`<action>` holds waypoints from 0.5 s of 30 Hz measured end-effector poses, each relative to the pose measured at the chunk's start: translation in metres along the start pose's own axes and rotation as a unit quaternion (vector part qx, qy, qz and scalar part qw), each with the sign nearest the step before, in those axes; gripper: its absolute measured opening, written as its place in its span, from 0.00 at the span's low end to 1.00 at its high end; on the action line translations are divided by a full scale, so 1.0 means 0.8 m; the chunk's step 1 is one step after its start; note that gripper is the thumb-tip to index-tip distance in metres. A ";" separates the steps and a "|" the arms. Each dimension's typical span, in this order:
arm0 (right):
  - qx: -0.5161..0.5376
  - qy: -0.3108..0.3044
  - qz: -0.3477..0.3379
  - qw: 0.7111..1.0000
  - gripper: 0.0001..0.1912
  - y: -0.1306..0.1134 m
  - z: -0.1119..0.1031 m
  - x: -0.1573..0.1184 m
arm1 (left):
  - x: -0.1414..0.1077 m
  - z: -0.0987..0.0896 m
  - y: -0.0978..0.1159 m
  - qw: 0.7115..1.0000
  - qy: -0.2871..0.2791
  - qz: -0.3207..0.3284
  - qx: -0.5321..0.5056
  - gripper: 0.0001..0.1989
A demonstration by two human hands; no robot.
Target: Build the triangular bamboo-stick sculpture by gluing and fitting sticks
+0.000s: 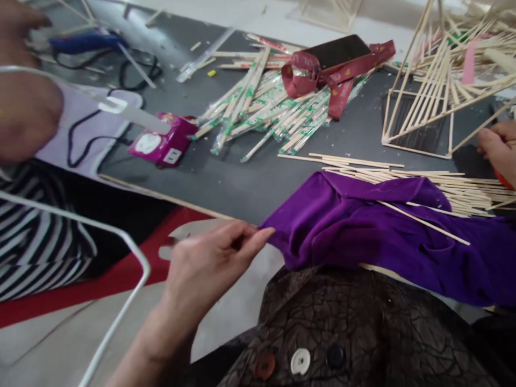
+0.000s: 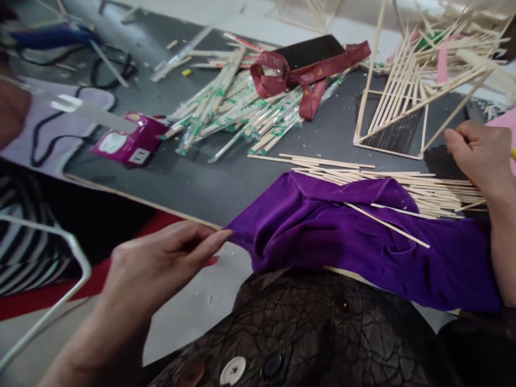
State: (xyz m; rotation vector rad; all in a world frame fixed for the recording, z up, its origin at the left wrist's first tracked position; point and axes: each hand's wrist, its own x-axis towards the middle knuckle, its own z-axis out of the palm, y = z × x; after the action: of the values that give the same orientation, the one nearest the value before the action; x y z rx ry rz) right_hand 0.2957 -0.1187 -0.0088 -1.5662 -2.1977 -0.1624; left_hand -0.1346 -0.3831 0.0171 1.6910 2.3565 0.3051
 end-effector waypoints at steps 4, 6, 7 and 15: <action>0.005 -0.004 0.010 1.000 0.14 0.008 0.009 0.001 | -0.037 0.045 -0.021 0.979 -0.143 -0.102 -0.105 0.19; 0.000 -0.013 0.014 1.000 0.13 0.008 0.011 0.002 | -0.042 0.070 -0.026 0.959 -0.118 -0.165 -0.200 0.18; -0.002 -0.016 0.020 1.000 0.12 0.007 0.011 0.003 | -0.043 0.079 -0.026 0.941 -0.121 -0.179 -0.259 0.17; -0.018 -0.029 0.008 0.999 0.09 -0.007 0.008 0.004 | -0.033 0.048 -0.017 0.891 0.068 -0.228 -0.385 0.10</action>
State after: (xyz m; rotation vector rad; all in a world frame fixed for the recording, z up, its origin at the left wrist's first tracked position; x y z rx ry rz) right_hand 0.2878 -0.1154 -0.0122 -1.6278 -2.2367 -0.1550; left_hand -0.1273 -0.4113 -0.0224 0.7466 2.1723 1.1084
